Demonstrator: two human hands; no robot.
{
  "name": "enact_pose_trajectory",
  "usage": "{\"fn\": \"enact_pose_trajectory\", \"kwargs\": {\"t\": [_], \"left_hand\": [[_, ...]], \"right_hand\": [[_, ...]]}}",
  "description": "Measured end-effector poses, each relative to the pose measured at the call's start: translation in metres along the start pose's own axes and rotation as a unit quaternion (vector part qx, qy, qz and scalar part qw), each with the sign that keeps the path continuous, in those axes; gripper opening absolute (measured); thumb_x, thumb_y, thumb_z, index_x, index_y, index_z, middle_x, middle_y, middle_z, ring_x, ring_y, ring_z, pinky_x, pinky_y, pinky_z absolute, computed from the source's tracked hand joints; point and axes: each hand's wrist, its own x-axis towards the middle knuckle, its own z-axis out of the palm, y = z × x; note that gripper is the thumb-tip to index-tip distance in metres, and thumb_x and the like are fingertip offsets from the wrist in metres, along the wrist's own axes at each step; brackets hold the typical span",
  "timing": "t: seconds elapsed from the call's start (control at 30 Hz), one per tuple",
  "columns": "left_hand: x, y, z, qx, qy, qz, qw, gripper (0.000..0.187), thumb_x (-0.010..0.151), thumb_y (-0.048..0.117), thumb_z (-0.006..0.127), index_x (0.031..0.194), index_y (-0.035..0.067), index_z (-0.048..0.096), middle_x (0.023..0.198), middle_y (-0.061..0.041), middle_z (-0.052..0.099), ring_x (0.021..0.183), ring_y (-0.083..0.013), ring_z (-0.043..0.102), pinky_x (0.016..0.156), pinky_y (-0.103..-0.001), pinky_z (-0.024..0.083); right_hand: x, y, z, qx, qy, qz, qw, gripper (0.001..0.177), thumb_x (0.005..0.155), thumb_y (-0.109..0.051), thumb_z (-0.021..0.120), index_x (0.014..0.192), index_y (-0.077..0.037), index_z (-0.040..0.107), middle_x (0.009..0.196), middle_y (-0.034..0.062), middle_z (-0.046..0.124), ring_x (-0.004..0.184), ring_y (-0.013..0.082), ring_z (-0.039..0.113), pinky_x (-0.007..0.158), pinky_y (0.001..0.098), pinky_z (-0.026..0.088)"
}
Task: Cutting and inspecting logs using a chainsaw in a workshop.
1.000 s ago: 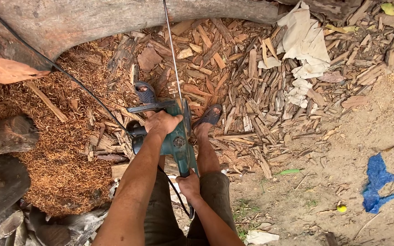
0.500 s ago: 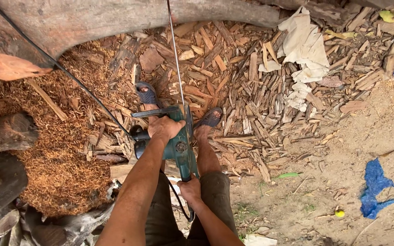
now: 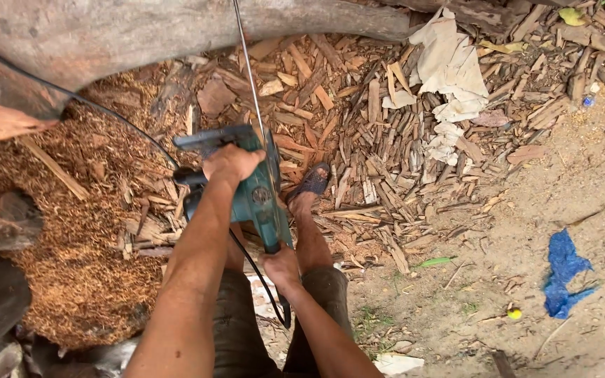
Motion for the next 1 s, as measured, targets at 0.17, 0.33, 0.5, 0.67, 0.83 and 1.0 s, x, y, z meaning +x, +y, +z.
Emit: {"fn": "enact_pose_trajectory", "kwargs": {"t": [0.17,0.33,0.5,0.67,0.83,1.0], "left_hand": [[0.0,-0.006,0.016,-0.007,0.0,-0.018,1.0,0.065,0.09,0.076,0.055,0.098,0.014,0.074,0.092,-0.003,0.073,0.083,-0.0166,0.067,0.074,-0.034,0.052],[0.0,-0.013,0.031,0.01,0.006,-0.012,1.0,0.065,0.09,0.076,0.056,0.098,0.014,0.073,0.091,-0.004,0.071,0.084,-0.0175,0.064,0.073,-0.034,0.048],[-0.004,-0.022,0.06,-0.016,-0.012,-0.017,1.0,0.063,0.091,0.073,0.055,0.098,0.012,0.071,0.081,-0.002,0.066,0.072,-0.0131,0.065,0.062,-0.028,0.051],[-0.023,-0.023,0.058,0.023,-0.038,-0.001,0.999,0.065,0.096,0.072,0.047,0.093,0.012,0.071,0.077,-0.001,0.063,0.067,-0.0117,0.06,0.06,-0.029,0.051],[-0.043,-0.029,0.066,0.033,-0.021,0.025,0.999,0.059,0.098,0.066,0.046,0.092,0.012,0.068,0.076,-0.003,0.063,0.063,-0.0129,0.063,0.059,-0.031,0.056],[-0.092,-0.039,0.063,0.044,-0.032,0.052,0.997,0.069,0.098,0.067,0.041,0.089,0.008,0.075,0.066,-0.004,0.062,0.06,-0.0165,0.064,0.058,-0.036,0.057]], "right_hand": [[-0.008,0.009,0.0,-0.048,0.024,0.001,0.999,0.038,0.077,-0.013,0.075,0.11,0.002,0.065,0.076,0.0147,0.071,0.069,0.0248,0.069,0.068,0.0388,0.056],[-0.011,0.031,0.005,-0.005,0.02,-0.003,1.0,0.04,0.076,-0.011,0.073,0.112,0.004,0.065,0.079,0.0159,0.071,0.072,0.027,0.07,0.07,0.0395,0.055],[-0.016,0.051,0.006,-0.016,0.009,0.046,0.999,0.038,0.078,-0.011,0.071,0.112,0.005,0.066,0.079,0.0154,0.071,0.07,0.0237,0.067,0.069,0.0386,0.055],[-0.023,0.063,0.007,-0.003,0.019,0.013,1.0,0.036,0.076,-0.009,0.072,0.109,0.005,0.068,0.077,0.0142,0.07,0.069,0.0222,0.067,0.068,0.0369,0.054],[-0.043,0.063,0.003,0.071,0.008,0.06,0.996,0.043,0.075,-0.007,0.068,0.116,0.003,0.061,0.077,0.0136,0.067,0.068,0.027,0.069,0.064,0.0443,0.06],[-0.055,0.098,0.008,-0.038,0.029,-0.014,0.999,0.053,0.074,-0.01,0.074,0.123,0.004,0.061,0.094,0.0193,0.075,0.089,0.0303,0.073,0.085,0.0385,0.058]]}}
